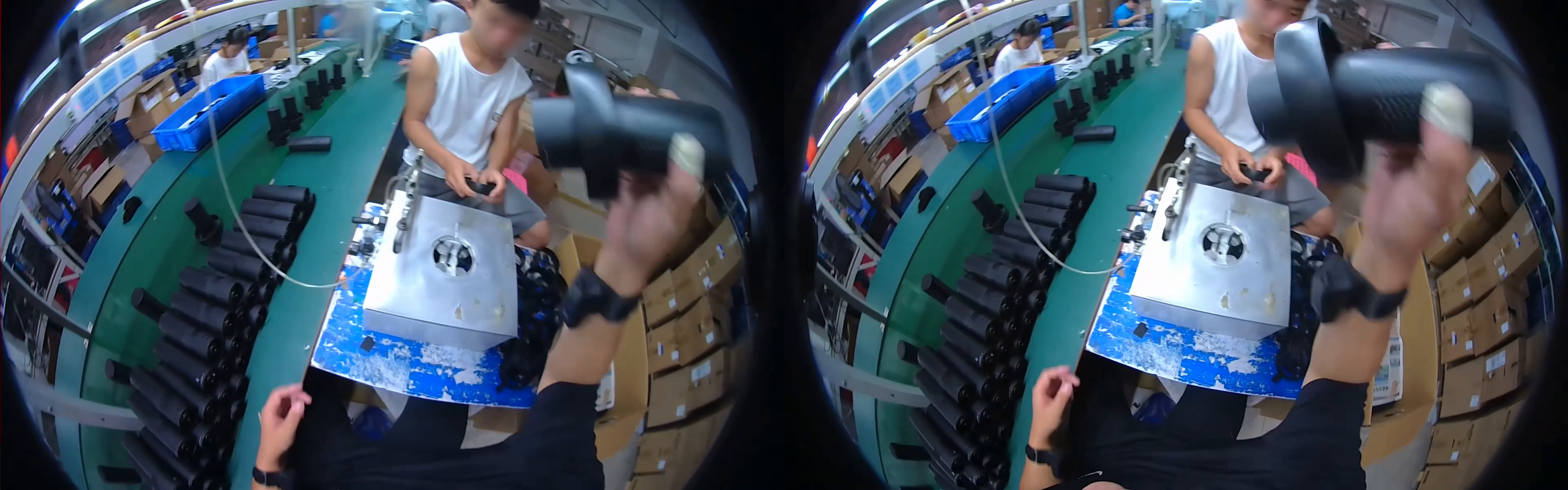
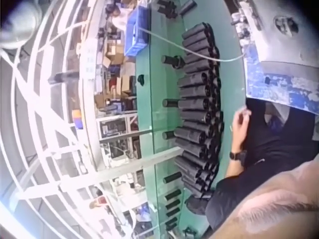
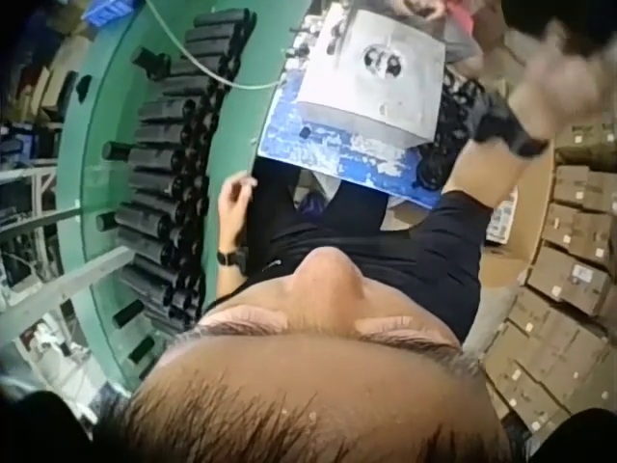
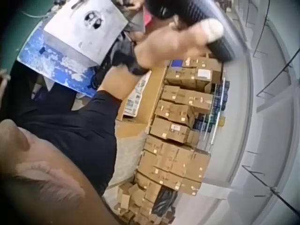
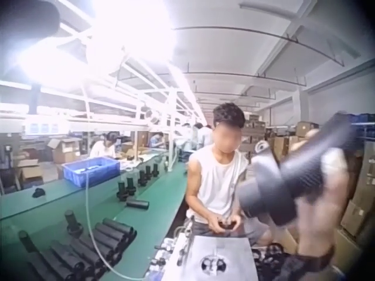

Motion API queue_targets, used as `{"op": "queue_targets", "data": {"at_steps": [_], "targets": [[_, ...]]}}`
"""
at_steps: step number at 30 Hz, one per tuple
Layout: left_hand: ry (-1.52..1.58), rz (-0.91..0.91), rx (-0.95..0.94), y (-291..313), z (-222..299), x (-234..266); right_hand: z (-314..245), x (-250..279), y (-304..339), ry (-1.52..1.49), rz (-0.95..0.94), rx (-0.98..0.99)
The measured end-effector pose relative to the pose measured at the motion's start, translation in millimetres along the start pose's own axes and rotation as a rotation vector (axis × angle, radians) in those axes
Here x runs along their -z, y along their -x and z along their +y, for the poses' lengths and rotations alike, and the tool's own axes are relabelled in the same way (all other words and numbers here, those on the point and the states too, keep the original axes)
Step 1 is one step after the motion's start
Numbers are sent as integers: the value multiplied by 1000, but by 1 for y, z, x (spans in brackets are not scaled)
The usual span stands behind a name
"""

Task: The person picks up a black cylindrical component from the conveyor belt, places it into a machine, and presses down on it. They then remove the component from the machine and return it to the conveyor belt, repeating this process with several more components.

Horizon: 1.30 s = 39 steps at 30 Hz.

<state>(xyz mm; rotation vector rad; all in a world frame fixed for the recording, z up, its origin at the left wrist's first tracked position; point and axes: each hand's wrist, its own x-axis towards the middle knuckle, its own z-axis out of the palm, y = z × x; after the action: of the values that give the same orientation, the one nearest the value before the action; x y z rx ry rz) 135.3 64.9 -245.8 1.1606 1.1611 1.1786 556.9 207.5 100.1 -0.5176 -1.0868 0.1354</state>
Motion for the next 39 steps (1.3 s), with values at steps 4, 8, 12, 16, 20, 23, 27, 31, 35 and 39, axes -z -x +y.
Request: {"op": "queue_targets", "data": {"at_steps": [4,8,12,16,20,23,27,31,35,39], "targets": [[20,126,102,84,-22,60,-26,-54,113,128,-697,153],[150,191,140,120,-34,83,0,-83,217,270,-1096,681],[306,255,108,153,-51,112,4,-130,262,116,-1096,794],[488,260,69,169,-68,128,0,-180,284,0,-1119,836],[650,214,88,166,-76,135,0,-229,289,-80,-1160,908],[689,220,110,162,-76,136,1,-287,275,15,-1240,722],[674,165,133,154,-76,144,30,-414,303,36,-1020,87],[667,120,102,152,-86,144,53,-498,333,23,-1046,-332],[639,45,60,154,-99,145,99,-502,340,48,-983,182],[635,50,100,159,-101,139,71,-441,341,-164,-1078,815]]}}
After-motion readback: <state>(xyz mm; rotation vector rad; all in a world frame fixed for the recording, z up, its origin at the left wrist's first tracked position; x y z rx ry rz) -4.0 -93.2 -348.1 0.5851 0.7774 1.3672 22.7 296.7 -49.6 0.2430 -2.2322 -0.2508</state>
